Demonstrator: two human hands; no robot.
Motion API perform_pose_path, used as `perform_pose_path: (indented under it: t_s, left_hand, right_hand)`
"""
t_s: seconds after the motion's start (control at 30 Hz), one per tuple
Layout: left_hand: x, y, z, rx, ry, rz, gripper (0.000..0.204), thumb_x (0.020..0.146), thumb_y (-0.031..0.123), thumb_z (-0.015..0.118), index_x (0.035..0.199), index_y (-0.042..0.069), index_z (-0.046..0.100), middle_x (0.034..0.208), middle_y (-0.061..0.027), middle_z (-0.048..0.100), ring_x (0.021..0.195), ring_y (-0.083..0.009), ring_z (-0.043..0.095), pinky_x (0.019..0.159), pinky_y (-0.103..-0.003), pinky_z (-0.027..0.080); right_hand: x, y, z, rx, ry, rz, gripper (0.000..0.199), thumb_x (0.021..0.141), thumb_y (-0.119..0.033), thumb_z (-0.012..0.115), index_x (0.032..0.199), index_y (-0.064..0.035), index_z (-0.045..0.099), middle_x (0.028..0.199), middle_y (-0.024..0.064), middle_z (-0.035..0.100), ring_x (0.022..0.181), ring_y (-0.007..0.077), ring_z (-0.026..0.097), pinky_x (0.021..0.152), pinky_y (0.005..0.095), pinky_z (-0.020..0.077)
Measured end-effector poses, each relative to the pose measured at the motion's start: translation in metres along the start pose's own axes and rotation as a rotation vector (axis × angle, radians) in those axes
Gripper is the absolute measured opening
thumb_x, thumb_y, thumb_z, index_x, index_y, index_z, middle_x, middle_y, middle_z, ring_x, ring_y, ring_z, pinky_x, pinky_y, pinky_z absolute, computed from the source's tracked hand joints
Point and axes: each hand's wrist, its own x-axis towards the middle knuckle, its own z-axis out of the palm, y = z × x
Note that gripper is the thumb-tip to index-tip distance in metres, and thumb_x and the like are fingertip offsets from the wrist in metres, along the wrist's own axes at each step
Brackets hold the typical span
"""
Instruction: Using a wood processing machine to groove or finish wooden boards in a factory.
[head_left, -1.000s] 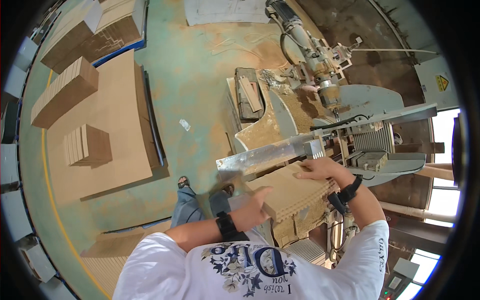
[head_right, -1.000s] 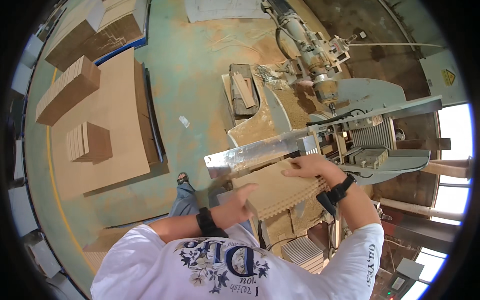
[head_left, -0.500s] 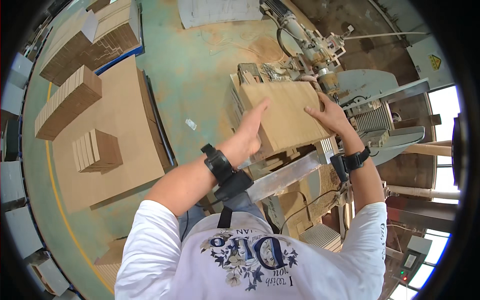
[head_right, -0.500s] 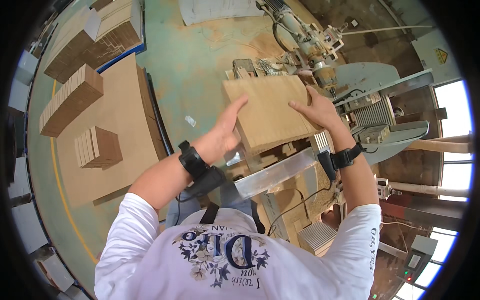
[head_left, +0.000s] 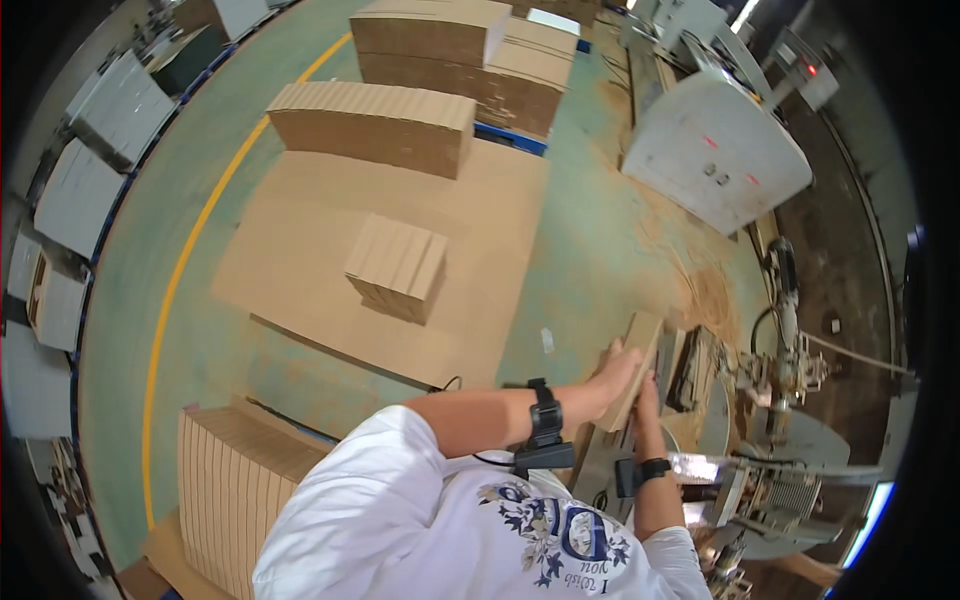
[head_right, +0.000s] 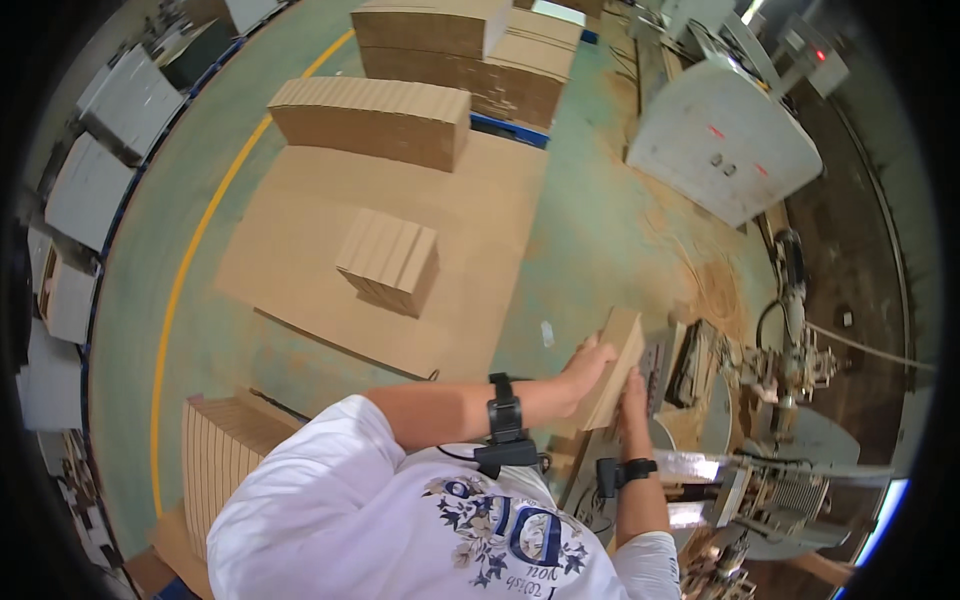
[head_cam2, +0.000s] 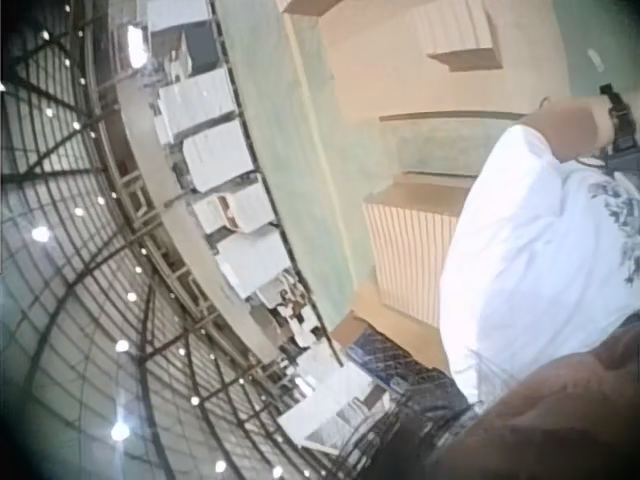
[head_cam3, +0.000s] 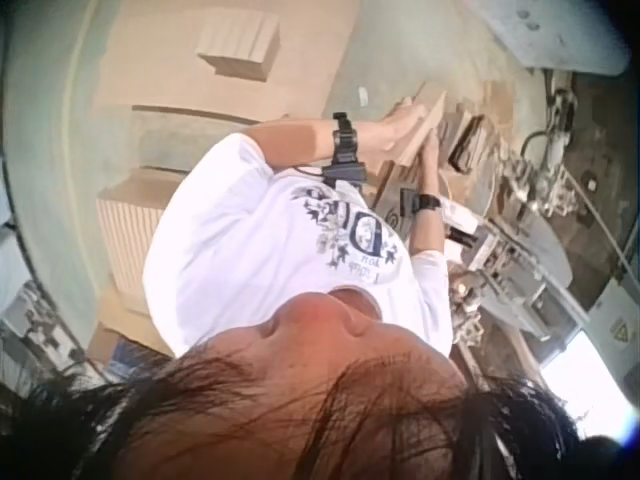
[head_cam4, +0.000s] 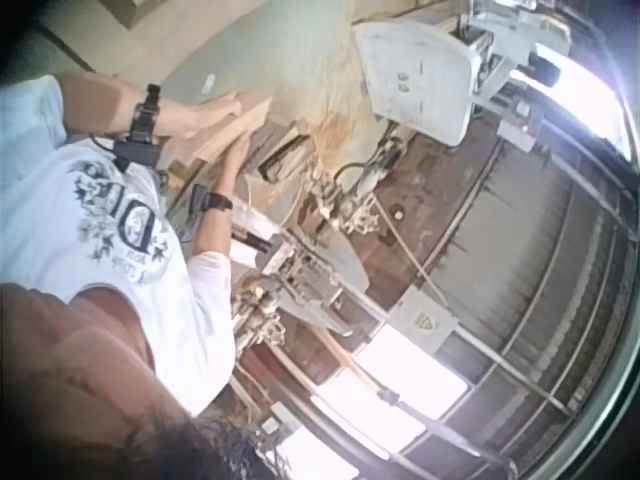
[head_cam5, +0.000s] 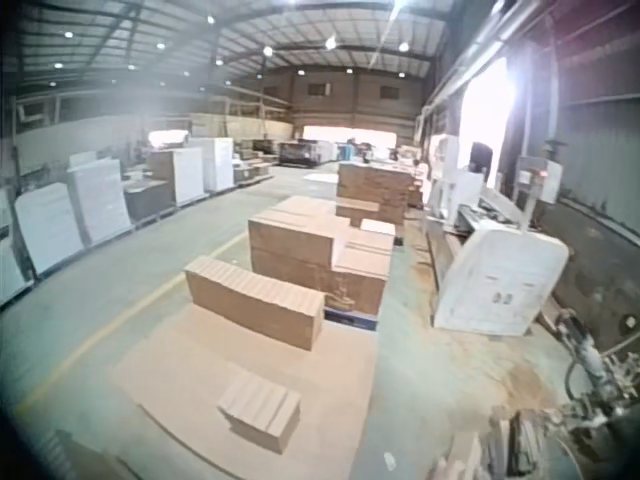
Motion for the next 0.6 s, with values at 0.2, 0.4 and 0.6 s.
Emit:
perform_pose_path:
  t_s: [0.2,0.4,0.6]
  left_hand:
    - [0.028,0.004,-0.13,0.066,0.132,0.075,0.059,0.084,0.024,0.057,0.138,0.012,0.038,0.12,-0.016,0.052,0.109,-0.0266,0.054,0.088,-0.037,0.047]
    - [0.027,0.023,-0.213,0.363,0.447,0.392,0.068,0.081,0.034,0.07,0.136,0.006,0.043,0.126,-0.0186,0.053,0.115,-0.0302,0.053,0.094,-0.037,0.045]
    - [0.053,0.015,-0.261,0.393,0.525,0.35,0.071,0.082,0.031,0.071,0.137,0.0,0.039,0.133,-0.0224,0.046,0.124,-0.0319,0.045,0.101,-0.037,0.039]
  right_hand:
    - [0.039,0.013,0.181,0.221,-0.202,0.281,0.06,0.095,-0.058,0.032,0.123,-0.0084,0.052,0.111,0.0104,0.06,0.093,0.0214,0.058,0.079,0.0329,0.0471]
    - [0.078,0.031,0.293,0.251,-0.366,0.428,0.057,0.095,-0.057,0.034,0.121,-0.0096,0.053,0.107,0.0086,0.06,0.09,0.02,0.059,0.076,0.0318,0.0481]
    - [0.108,0.063,0.334,0.216,-0.482,0.612,0.055,0.094,-0.056,0.036,0.12,-0.01,0.053,0.105,0.0075,0.06,0.089,0.0191,0.059,0.075,0.0313,0.0484]
